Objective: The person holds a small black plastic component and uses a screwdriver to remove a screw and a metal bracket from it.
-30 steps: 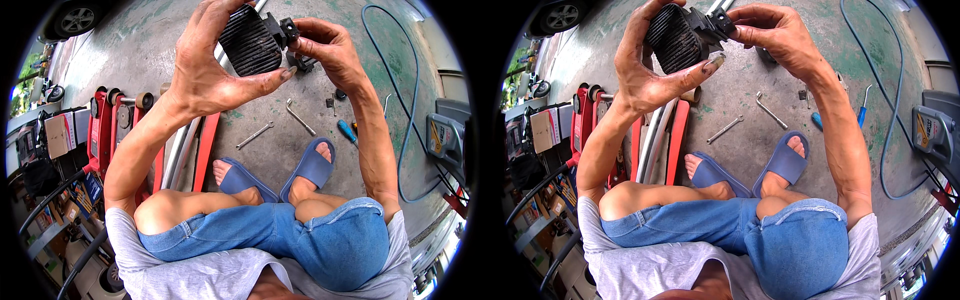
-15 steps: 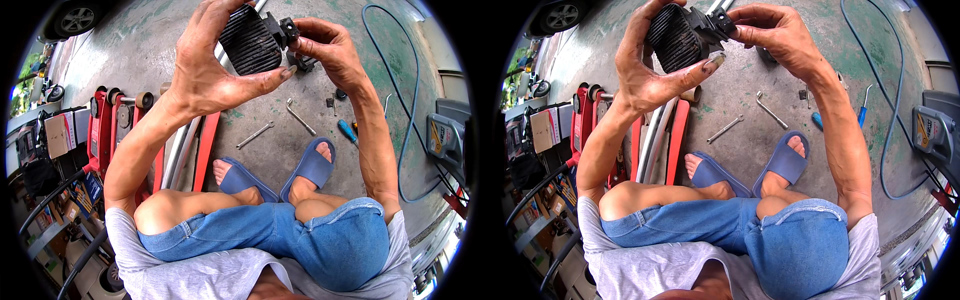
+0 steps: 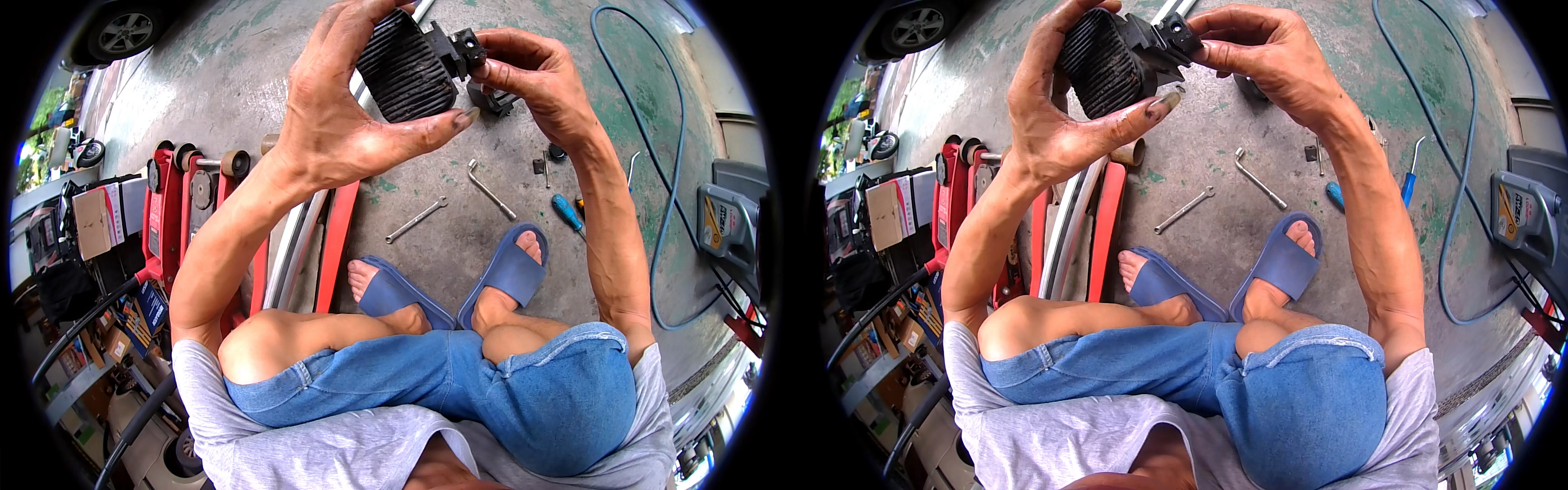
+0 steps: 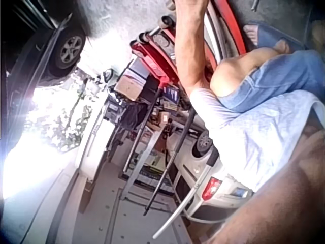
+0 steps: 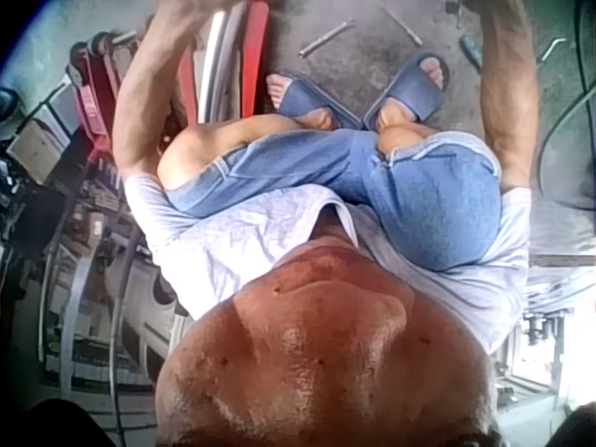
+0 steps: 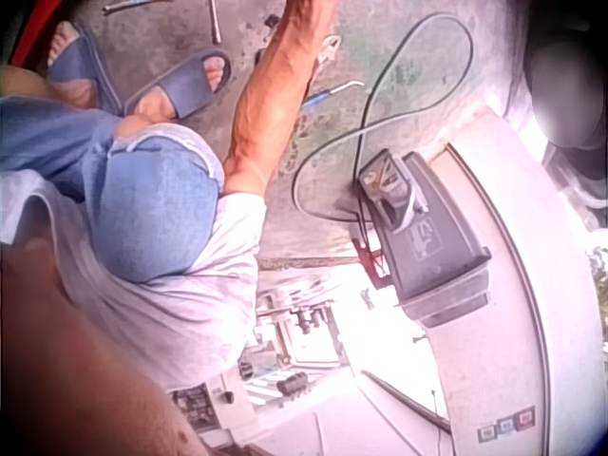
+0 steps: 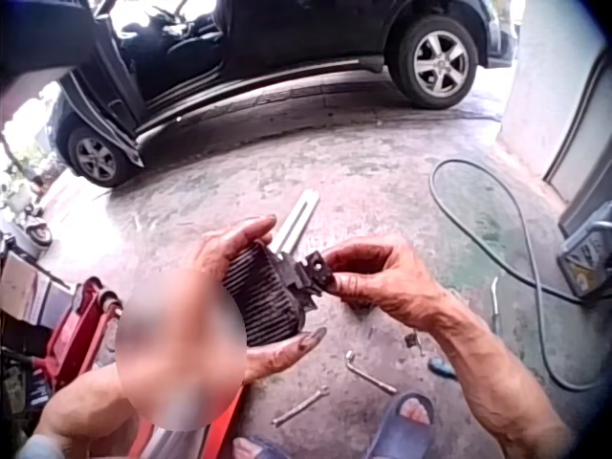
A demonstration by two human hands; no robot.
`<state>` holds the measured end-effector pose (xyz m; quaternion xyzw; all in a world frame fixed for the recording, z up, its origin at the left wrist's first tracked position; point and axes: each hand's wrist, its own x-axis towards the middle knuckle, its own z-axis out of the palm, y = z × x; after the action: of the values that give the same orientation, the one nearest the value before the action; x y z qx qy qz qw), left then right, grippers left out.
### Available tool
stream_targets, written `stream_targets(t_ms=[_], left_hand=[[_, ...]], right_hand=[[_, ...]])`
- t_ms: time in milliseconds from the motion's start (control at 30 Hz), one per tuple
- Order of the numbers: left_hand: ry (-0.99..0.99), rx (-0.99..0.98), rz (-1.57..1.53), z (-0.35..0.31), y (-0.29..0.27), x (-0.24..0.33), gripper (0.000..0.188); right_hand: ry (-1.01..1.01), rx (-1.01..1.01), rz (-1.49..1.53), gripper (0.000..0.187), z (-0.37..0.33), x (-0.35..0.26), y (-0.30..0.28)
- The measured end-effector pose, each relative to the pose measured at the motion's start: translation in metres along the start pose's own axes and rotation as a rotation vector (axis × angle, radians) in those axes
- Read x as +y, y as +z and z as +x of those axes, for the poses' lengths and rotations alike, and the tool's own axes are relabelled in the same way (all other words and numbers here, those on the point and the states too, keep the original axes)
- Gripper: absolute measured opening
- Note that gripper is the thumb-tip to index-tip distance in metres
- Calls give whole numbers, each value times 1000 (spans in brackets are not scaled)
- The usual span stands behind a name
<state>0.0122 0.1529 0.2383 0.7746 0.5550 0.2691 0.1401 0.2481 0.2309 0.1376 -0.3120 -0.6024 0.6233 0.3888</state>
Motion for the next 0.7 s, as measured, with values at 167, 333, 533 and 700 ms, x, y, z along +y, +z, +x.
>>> stream_targets(t_ms=[167,333,533,700], left_hand=[[297,45,-72,7,6,-31,96],[237,-43,-145,3,13,-31,89],[-175,-493,-514,-4,24,-47,87],[-386,-703,-693,0,26,-55,79]], right_hand=[[19,17,-30,39,1,0,-1],[12,-10,-103,36,-3,-8,-7],[123,-124,-282,24,-2,-20,-2],[244,-305,-478,22,11,-77,25]])
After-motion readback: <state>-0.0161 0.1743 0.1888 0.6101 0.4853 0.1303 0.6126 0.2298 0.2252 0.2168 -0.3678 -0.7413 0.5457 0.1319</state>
